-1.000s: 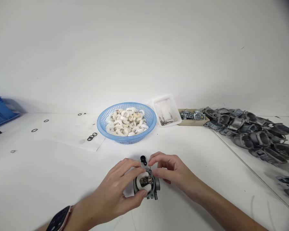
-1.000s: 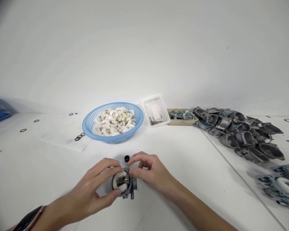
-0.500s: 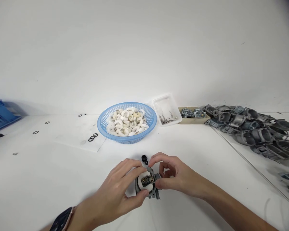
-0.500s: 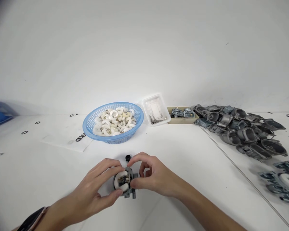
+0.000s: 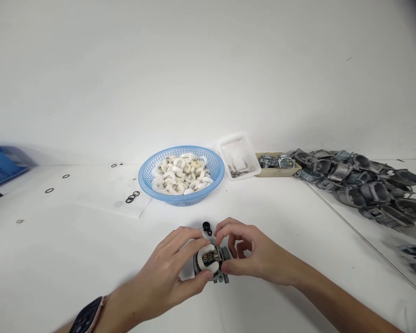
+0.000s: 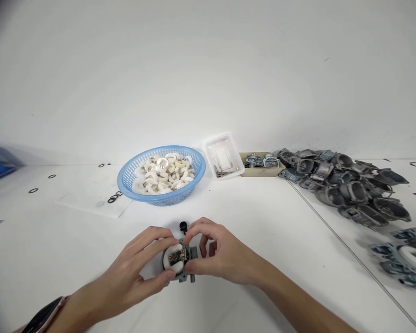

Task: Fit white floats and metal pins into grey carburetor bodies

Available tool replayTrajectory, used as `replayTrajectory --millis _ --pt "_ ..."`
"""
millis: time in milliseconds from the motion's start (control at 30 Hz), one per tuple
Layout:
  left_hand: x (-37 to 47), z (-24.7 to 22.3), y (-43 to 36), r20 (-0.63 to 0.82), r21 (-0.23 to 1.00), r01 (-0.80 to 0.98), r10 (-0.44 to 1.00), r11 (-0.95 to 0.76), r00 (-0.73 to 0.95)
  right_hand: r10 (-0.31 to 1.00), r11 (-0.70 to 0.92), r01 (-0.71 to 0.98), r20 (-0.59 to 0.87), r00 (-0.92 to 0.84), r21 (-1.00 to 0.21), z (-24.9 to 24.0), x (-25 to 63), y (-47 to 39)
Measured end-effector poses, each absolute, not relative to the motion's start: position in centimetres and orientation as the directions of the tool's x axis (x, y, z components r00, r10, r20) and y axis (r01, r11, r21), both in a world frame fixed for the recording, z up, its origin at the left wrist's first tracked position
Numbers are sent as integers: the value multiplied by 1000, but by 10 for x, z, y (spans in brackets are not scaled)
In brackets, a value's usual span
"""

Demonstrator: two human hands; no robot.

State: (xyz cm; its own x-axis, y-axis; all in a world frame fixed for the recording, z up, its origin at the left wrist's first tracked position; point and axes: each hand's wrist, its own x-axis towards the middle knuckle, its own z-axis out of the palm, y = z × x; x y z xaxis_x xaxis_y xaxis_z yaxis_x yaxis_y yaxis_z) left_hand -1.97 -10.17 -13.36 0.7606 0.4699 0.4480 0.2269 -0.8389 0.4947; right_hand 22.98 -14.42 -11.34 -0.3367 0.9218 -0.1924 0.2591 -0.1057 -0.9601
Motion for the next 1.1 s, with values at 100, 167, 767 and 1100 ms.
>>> replayTrajectory --millis 100,167,767,1100 --pt "-19 -134 -102 451 491 223 465 -842 762 919 -101 274 -195 -342 -956 -111 229 -144" --pt "-19 -134 -101 454 493 218 463 -842 762 920 -95 280 -192 -341 -955 -111 229 -145" --pt "-22 -139 -99 445 523 229 492 -821 748 938 164 382 24 -345 -910 -114 227 -152" --pt "-32 -150 -89 481 602 313 647 -734 592 875 430 444 242 -419 -786 -126 205 -155"
